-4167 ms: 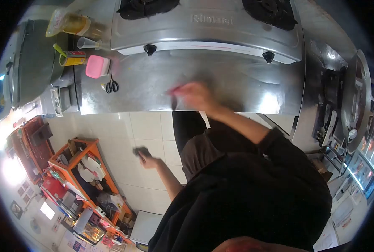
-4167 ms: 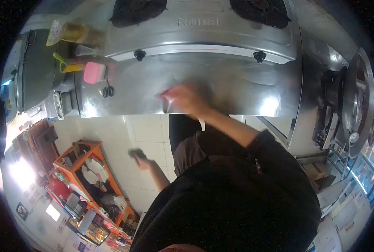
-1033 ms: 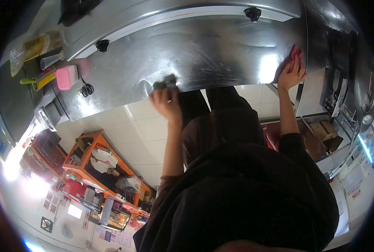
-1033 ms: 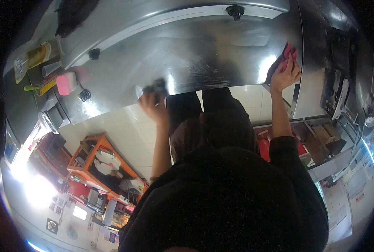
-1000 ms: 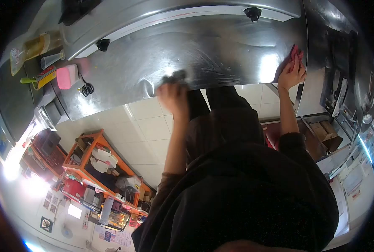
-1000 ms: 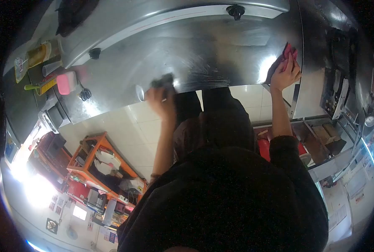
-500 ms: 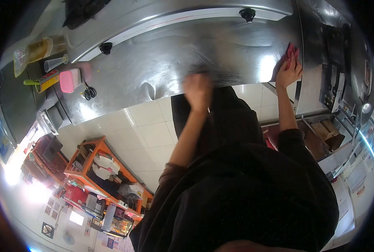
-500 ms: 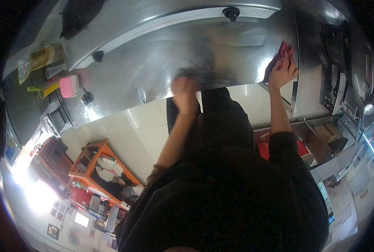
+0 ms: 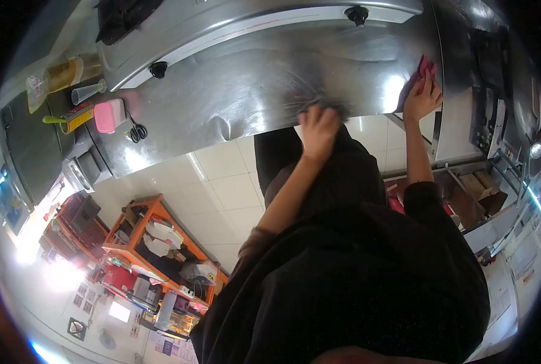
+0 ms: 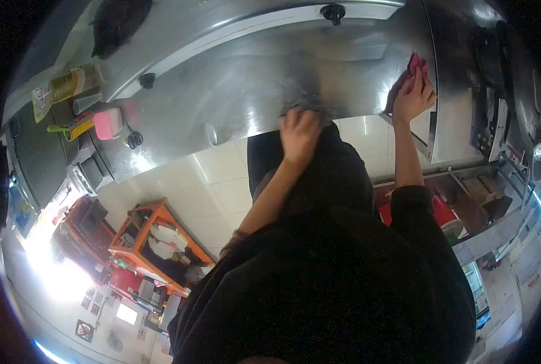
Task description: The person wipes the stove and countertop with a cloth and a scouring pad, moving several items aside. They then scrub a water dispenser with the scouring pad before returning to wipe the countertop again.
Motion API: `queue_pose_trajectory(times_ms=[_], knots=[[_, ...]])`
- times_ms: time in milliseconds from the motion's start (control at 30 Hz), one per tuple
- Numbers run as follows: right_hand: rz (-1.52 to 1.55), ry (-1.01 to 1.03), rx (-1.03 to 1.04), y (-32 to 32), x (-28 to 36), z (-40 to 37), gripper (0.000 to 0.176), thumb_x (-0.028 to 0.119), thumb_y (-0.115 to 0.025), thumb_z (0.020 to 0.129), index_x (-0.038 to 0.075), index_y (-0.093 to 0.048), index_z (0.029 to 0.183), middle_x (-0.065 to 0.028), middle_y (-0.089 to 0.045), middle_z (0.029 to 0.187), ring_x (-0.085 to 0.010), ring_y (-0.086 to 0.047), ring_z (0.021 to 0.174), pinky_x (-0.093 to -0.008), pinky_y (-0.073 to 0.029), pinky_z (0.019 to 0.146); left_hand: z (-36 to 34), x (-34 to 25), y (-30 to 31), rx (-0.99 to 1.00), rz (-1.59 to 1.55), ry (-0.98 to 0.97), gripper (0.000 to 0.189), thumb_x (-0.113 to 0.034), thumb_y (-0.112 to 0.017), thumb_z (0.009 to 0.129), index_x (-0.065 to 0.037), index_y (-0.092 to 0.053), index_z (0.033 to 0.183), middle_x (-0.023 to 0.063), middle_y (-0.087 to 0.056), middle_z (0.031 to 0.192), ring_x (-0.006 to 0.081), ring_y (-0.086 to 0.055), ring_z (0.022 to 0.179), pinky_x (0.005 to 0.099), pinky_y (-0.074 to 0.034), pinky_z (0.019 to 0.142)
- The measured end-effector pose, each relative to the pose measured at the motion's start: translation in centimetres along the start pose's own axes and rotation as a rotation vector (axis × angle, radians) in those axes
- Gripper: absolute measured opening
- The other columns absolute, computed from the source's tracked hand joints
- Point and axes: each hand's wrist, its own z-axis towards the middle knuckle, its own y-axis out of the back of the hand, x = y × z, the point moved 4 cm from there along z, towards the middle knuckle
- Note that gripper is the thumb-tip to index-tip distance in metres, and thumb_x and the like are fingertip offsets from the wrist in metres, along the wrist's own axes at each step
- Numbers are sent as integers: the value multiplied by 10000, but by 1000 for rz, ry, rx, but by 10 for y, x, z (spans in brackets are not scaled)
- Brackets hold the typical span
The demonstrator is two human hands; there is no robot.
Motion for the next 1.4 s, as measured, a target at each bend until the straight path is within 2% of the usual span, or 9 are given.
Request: queue_pose_trajectory(times_ms=[233, 367, 567, 833, 900, 967, 1133, 1267, 1400], knots=[[17, -22, -11, 1, 1, 2, 317, 183, -619, 828, 246, -654, 1136, -7, -563, 1088, -261, -483, 958, -411, -391, 835, -14, 69, 41, -150, 89, 401, 211, -141, -677, 676, -111, -649, 883, 80, -553, 919, 324, -504, 974, 462, -403, 815], [19, -30, 4, 4, 2, 3, 319, 179, -616, 829, 245, -654, 1139, -9, -562, 1087, -266, -484, 965, -410, -396, 830, 4, 7, 1, 6, 121, -34, 220, -146, -630, 709, -130, -621, 928, 58, -563, 974, 303, -505, 989, 469, -402, 793], [57, -48, 18, 2, 0, 2, 329, 180, -618, 828, 251, -645, 1148, -1, -557, 1108, -274, -483, 975, -418, -390, 842, 10, 73, 42, -65, 278, 325, 165, -169, -634, 741, -147, -608, 903, 55, -566, 924, 307, -504, 953, 459, -396, 777], [65, -27, -5, -2, -3, 5, 346, 187, -619, 824, 259, -634, 1162, 0, -555, 1110, -273, -490, 973, -423, -392, 836, 31, 14, -3, -8, 116, -130, 125, -134, -598, 723, -144, -597, 847, 56, -565, 873, 288, -528, 982, 480, -414, 795], [74, -47, 48, 2, -3, 1, 354, 189, -623, 821, 256, -632, 1168, -3, -556, 1107, -272, -493, 974, -425, -391, 840, 34, 73, 7, -99, 416, 188, 130, -154, -622, 733, -128, -628, 861, 26, -608, 935, 305, -531, 959, 472, -395, 794], [56, -51, 60, 5, -4, -3, 356, 189, -624, 818, 253, -631, 1168, -6, -558, 1107, -274, -493, 975, -426, -391, 840, 26, 121, 48, -209, 166, 372, 110, -143, -637, 734, -113, -621, 839, 69, -596, 917, 328, -527, 954, 470, -394, 817], [39, -52, 73, 5, -5, -3, 363, 189, -629, 812, 245, -630, 1171, -7, -560, 1108, -278, -492, 977, -426, -393, 838, 21, 43, 31, -23, 133, -150, 87, -126, -627, 697, -143, -612, 781, -10, -565, 831, 245, -534, 953, 450, -398, 778], [47, -32, 35, -2, -6, -1, 362, 188, -634, 812, 248, -633, 1168, -5, -561, 1107, -273, -495, 978, -422, -395, 844, 27, 80, 45, -128, 303, 133, 69, -137, -626, 699, -146, -608, 765, -11, -555, 818, 235, -534, 945, 436, -398, 763], [40, -42, 33, 1, -3, 1, 350, 188, -636, 814, 247, -639, 1159, -5, -564, 1111, -269, -496, 967, -421, -396, 842, 14, 55, 33, 161, 92, -187, 173, -134, -683, 695, -130, -637, 862, 12, -605, 899, 275, -526, 1005, 445, -398, 815]])
